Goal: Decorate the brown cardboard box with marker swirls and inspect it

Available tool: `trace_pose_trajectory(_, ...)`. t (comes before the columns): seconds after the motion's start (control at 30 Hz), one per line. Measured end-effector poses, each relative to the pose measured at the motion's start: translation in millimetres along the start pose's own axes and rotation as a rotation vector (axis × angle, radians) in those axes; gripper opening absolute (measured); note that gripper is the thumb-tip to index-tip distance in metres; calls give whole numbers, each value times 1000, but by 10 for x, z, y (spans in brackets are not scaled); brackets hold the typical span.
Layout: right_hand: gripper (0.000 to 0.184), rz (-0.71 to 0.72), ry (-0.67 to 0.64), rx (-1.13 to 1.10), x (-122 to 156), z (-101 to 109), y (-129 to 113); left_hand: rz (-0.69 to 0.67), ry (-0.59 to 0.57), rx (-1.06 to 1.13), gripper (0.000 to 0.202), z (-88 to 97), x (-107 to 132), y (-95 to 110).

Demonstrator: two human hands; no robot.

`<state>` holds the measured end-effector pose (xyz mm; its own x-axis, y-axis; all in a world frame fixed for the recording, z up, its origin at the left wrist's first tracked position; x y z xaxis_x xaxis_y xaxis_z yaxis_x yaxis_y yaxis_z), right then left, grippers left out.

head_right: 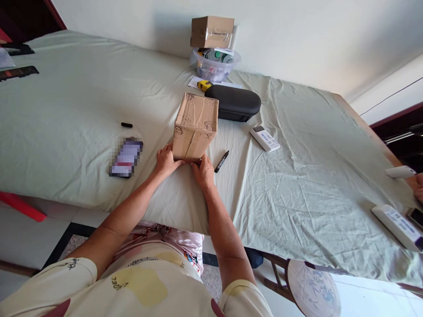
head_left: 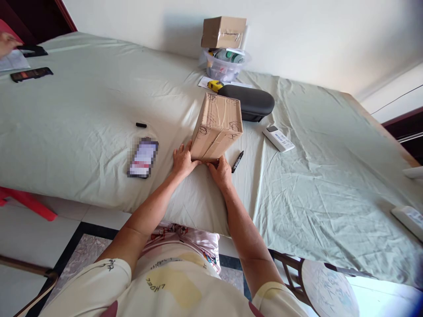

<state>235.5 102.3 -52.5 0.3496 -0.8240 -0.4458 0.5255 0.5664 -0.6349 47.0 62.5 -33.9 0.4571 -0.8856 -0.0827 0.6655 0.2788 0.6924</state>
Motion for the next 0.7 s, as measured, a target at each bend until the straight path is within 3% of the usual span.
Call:
trace_pose_trajectory(0.47,37,-41,-26,1,-14,58,-80,38,-47,18,86,92,18,73)
trace_pose_trajectory(0.7,44,-43,-33,-1,-9,65,-60,100,-108,-90,66,200,70,181)
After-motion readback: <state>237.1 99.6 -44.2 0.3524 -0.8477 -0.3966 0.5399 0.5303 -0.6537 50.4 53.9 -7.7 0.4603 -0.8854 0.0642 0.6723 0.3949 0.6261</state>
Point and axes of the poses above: each hand's wrist, its own x-axis away from the middle knuckle, its own z-axis out of the back of the hand, y = z × x, the point moved 1 cm from there along -x, towards the middle knuckle, and after that the axes turned 13 degrees about z, right-handed, at the moved point
